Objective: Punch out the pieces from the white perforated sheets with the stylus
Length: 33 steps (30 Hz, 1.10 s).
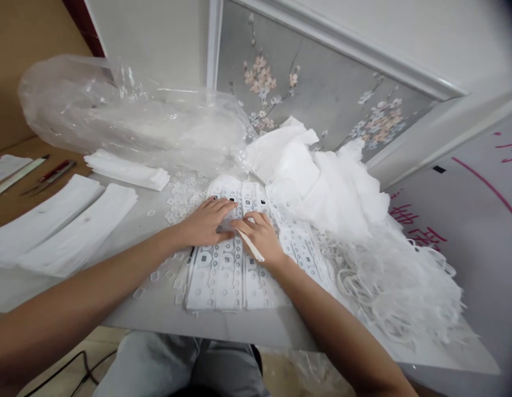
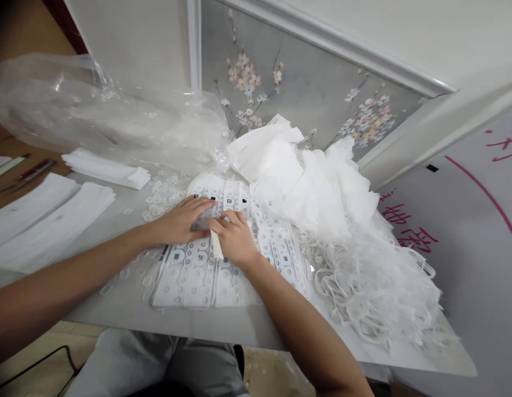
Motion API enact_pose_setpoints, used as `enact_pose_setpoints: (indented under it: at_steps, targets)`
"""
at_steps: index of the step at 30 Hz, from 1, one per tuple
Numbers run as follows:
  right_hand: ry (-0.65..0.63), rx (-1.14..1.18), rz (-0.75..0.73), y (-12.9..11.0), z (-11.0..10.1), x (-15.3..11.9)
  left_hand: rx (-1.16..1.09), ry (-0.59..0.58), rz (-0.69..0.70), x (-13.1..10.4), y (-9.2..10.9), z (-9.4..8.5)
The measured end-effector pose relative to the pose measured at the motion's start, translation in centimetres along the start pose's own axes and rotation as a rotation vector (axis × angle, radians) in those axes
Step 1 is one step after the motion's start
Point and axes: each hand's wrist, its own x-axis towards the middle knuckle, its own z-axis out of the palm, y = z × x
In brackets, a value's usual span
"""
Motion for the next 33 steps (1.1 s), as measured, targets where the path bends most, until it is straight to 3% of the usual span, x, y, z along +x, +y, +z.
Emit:
enact_pose_setpoints:
  at_steps: [6, 9, 16, 24, 33]
  targets:
    - [0.039, -0.012, 0.063, -0.4, 0.0, 0.2, 0.031, -0.045, -0.01, 0.1, -0.2, 0.2]
    - [0.092, 0.042, 0.163, 0.2, 0.2, 0.3, 0.027, -0.055, 0.015, 0.1, -0.4, 0.2]
    - [0.265, 0.539, 0.365, 2.1, -1.0, -0.7, 0.034, -0.069, 0.058, -0.2, -0.4, -0.3]
    - [0.115, 0.733, 0.423, 4.2, -2.5, -2.3, -0.056, 0.054, 0.198, 0.8, -0.9, -0.5]
    - [0.085, 0.766, 0.447, 4.7, -1.8, -2.2, -0.122, -0.054, 0.206, 1.6, -2.0, -0.6]
